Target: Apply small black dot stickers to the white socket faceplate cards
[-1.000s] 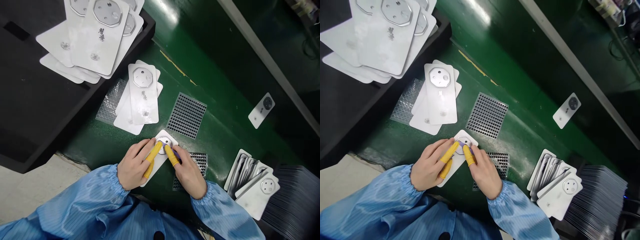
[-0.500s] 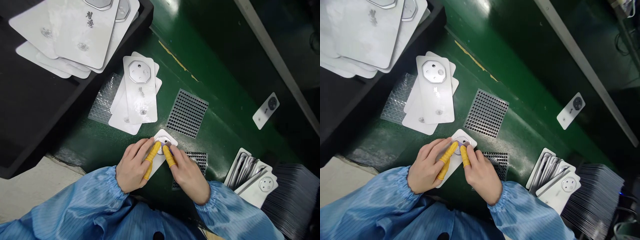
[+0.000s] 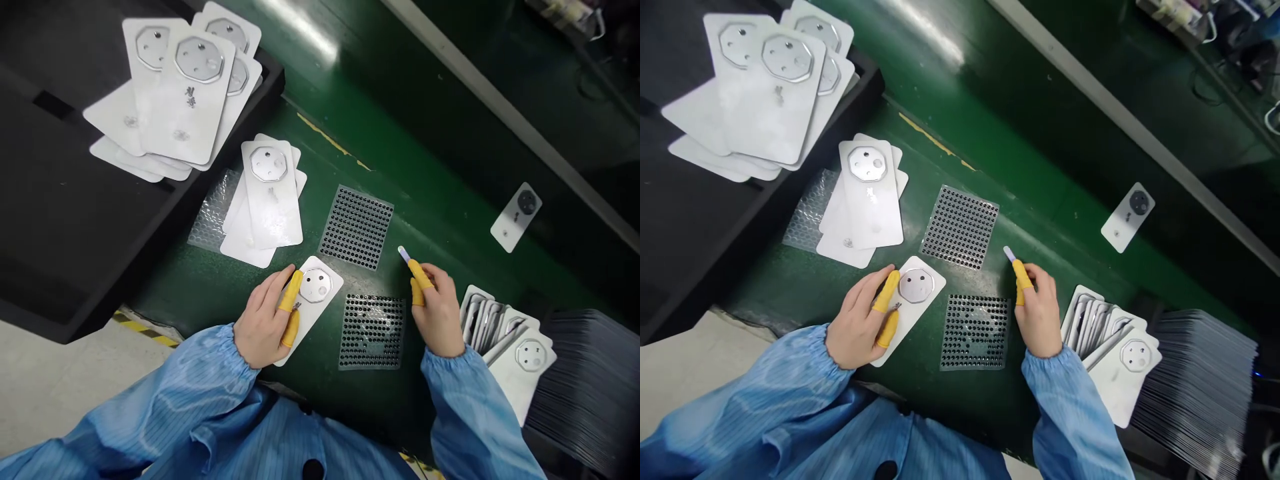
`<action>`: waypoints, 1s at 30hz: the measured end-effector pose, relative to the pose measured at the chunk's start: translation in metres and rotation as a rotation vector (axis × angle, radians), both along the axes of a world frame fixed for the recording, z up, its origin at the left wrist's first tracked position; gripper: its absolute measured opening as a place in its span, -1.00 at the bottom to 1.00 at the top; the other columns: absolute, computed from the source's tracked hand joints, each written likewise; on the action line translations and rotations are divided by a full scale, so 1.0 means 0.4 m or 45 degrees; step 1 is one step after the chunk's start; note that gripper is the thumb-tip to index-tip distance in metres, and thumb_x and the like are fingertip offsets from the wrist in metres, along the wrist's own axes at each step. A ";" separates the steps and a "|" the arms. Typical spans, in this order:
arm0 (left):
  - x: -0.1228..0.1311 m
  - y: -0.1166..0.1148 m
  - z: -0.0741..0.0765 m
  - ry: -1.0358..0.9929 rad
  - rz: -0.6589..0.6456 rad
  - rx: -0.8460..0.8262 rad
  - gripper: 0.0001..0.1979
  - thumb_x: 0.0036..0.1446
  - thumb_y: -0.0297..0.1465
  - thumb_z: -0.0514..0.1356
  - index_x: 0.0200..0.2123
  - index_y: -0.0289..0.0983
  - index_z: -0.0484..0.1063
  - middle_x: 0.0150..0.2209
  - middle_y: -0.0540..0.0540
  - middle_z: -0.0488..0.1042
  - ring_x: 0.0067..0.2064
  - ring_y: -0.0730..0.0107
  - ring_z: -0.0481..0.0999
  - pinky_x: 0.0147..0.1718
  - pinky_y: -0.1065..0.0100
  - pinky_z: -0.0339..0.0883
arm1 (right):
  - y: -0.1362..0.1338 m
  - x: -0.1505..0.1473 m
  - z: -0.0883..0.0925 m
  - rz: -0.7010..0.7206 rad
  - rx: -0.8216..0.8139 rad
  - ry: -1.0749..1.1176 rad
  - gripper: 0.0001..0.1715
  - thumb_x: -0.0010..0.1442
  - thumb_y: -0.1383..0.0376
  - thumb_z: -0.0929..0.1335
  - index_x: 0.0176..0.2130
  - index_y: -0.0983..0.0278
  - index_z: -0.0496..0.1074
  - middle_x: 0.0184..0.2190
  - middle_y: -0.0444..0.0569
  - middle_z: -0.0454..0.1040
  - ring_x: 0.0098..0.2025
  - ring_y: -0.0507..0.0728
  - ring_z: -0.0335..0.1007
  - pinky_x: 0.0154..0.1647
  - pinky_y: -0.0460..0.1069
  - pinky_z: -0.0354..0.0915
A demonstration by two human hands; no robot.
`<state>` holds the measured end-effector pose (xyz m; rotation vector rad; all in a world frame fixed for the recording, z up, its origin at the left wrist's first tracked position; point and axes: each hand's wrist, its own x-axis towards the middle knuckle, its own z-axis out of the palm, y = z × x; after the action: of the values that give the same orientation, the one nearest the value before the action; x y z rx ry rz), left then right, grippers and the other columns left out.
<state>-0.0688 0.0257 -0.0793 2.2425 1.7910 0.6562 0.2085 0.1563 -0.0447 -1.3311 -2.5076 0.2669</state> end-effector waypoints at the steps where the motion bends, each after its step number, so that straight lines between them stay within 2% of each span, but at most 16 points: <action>1: 0.000 0.000 -0.001 0.003 -0.006 -0.004 -0.39 0.02 -0.53 0.10 0.18 -0.55 0.09 0.20 -0.58 0.12 0.19 -0.27 0.17 0.04 -0.10 0.24 | -0.007 -0.012 -0.003 0.001 0.036 -0.029 -0.58 0.20 0.48 0.23 0.05 0.27 0.33 0.08 0.20 0.26 0.18 0.34 0.14 0.07 0.34 0.26; 3: 0.000 -0.001 -0.003 0.003 -0.016 -0.008 -0.30 0.02 -0.53 0.10 0.24 -0.54 -0.02 0.21 -0.56 0.10 0.20 -0.27 0.16 0.05 -0.12 0.24 | -0.037 -0.072 0.001 0.045 0.050 -0.027 -0.72 0.19 0.46 0.26 -0.09 0.30 0.40 0.17 0.21 0.18 0.27 0.39 -0.02 0.15 0.42 0.13; 5: 0.002 -0.002 -0.009 -0.005 -0.016 -0.007 -0.24 0.02 -0.54 0.09 0.29 -0.52 -0.13 0.24 -0.55 0.07 0.22 -0.26 0.13 0.06 -0.15 0.22 | -0.079 -0.154 0.009 0.129 -0.024 -0.015 -0.85 0.20 0.43 0.27 -0.24 0.31 0.43 0.19 0.22 0.18 0.28 0.39 -0.04 0.15 0.45 0.08; 7: 0.003 -0.003 -0.016 -0.050 0.003 -0.016 -0.21 0.03 -0.55 0.08 0.31 -0.49 -0.18 0.27 -0.52 0.03 0.25 -0.27 0.08 0.08 -0.19 0.19 | -0.116 -0.224 0.008 0.148 -0.107 0.024 -0.84 0.22 0.43 0.25 -0.26 0.33 0.43 0.17 0.25 0.22 0.26 0.37 0.01 0.15 0.45 0.07; 9: 0.002 -0.004 -0.022 -0.163 0.021 -0.034 -0.23 0.04 -0.56 0.09 0.31 -0.46 -0.14 0.29 -0.50 0.01 0.28 -0.27 0.04 0.11 -0.23 0.14 | -0.135 -0.261 -0.002 0.071 -0.186 0.159 -0.84 0.23 0.41 0.25 -0.21 0.35 0.41 0.13 0.28 0.26 0.22 0.34 0.08 0.15 0.40 0.12; 11: -0.001 -0.001 -0.017 -0.281 0.028 -0.046 -0.28 0.05 -0.54 0.11 0.29 -0.44 -0.05 0.29 -0.49 0.04 0.29 -0.25 0.03 0.13 -0.25 0.10 | -0.134 -0.268 -0.013 -0.075 -0.329 0.404 -0.84 0.21 0.35 0.30 -0.17 0.34 0.40 0.09 0.25 0.30 0.18 0.30 0.15 0.14 0.32 0.18; 13: -0.002 0.007 0.005 -0.339 0.034 -0.040 -0.33 0.09 -0.49 0.11 0.27 -0.46 0.00 0.26 -0.49 0.12 0.27 -0.21 0.11 0.12 -0.22 0.13 | -0.121 -0.259 -0.013 -0.199 -0.575 0.693 -0.84 0.17 0.28 0.35 -0.21 0.29 0.38 -0.05 0.16 0.40 0.04 0.24 0.31 0.05 0.24 0.30; 15: 0.002 0.022 0.045 -0.642 0.158 -0.207 -0.38 0.11 -0.40 0.15 0.23 -0.45 0.12 0.16 -0.45 0.30 0.16 -0.14 0.31 0.04 -0.10 0.29 | -0.106 -0.247 0.001 -0.242 -0.852 0.920 -0.83 0.14 0.22 0.37 -0.26 0.25 0.36 -0.28 0.02 0.48 -0.23 0.15 0.45 -0.18 0.12 0.43; 17: 0.017 0.041 0.091 -1.110 0.335 -0.508 -0.49 0.08 -0.29 0.22 0.08 -0.43 0.36 -0.06 -0.36 0.52 -0.10 -0.02 0.54 -0.19 0.07 0.47 | -0.097 -0.236 0.026 -0.267 -1.074 1.076 -0.77 0.10 0.18 0.39 -0.27 0.24 0.35 -0.44 -0.09 0.47 -0.43 0.06 0.44 -0.38 0.00 0.44; 19: 0.039 0.063 0.133 -1.446 0.448 -0.729 -0.60 0.02 -0.22 0.28 -0.16 -0.41 0.54 -0.31 -0.25 0.61 -0.38 0.14 0.59 -0.43 0.23 0.50 | -0.098 -0.225 0.054 -0.306 -1.215 1.191 -0.71 0.04 0.16 0.43 -0.27 0.24 0.36 -0.46 -0.12 0.47 -0.46 0.03 0.43 -0.42 -0.04 0.42; 20: 0.051 0.074 0.148 -1.500 0.462 -0.755 -0.64 0.00 -0.20 0.29 -0.26 -0.40 0.57 -0.40 -0.22 0.61 -0.46 0.20 0.57 -0.51 0.29 0.47 | -0.100 -0.220 0.067 -0.322 -1.256 1.232 -0.68 0.01 0.15 0.45 -0.27 0.24 0.37 -0.44 -0.12 0.47 -0.45 0.03 0.44 -0.40 -0.05 0.42; 23: 0.083 0.100 0.173 -1.611 0.479 -0.756 -0.71 -0.12 -0.23 0.38 -0.44 -0.37 0.60 -0.53 -0.14 0.59 -0.54 0.28 0.53 -0.59 0.38 0.41 | -0.099 -0.200 0.091 -0.298 -1.256 1.227 -0.67 0.00 0.13 0.45 -0.28 0.25 0.38 -0.43 -0.10 0.48 -0.41 0.04 0.46 -0.35 -0.03 0.44; 25: 0.098 0.110 0.178 -1.694 0.497 -0.778 -0.74 -0.19 -0.26 0.42 -0.49 -0.36 0.60 -0.57 -0.12 0.58 -0.57 0.30 0.52 -0.62 0.41 0.38 | -0.067 -0.174 0.097 -0.289 -1.119 1.074 -0.70 0.06 0.14 0.42 -0.24 0.26 0.40 -0.38 -0.07 0.51 -0.35 0.06 0.49 -0.30 -0.01 0.45; 27: 0.107 0.116 0.180 -1.766 0.520 -0.800 -0.75 -0.20 -0.26 0.43 -0.52 -0.35 0.60 -0.60 -0.11 0.57 -0.60 0.33 0.50 -0.65 0.43 0.35 | 0.005 -0.126 0.099 -0.415 -0.812 0.742 -0.71 0.12 0.18 0.38 -0.15 0.25 0.41 -0.27 -0.04 0.53 -0.25 0.07 0.50 -0.18 0.01 0.44; 28: 0.110 0.116 0.181 -1.797 0.533 -0.808 -0.75 -0.19 -0.25 0.42 -0.52 -0.35 0.60 -0.60 -0.10 0.57 -0.61 0.34 0.49 -0.67 0.44 0.33 | 0.055 -0.092 0.101 -0.551 -0.592 0.488 -0.68 0.14 0.20 0.37 -0.10 0.24 0.40 -0.21 -0.04 0.53 -0.19 0.06 0.49 -0.12 0.00 0.42; 30: 0.113 0.115 0.185 -1.862 0.555 -0.811 -0.74 -0.18 -0.24 0.42 -0.51 -0.35 0.60 -0.60 -0.10 0.57 -0.62 0.35 0.48 -0.68 0.44 0.32 | 0.169 -0.007 0.105 -0.787 -0.381 0.294 -0.58 0.18 0.27 0.34 0.03 0.33 0.33 -0.03 0.12 0.44 -0.01 0.14 0.41 0.03 0.08 0.32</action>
<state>-0.0235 0.0719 -0.0053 0.5119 1.2712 1.1231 0.2056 0.2241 -0.0027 -1.9793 -1.8064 0.6242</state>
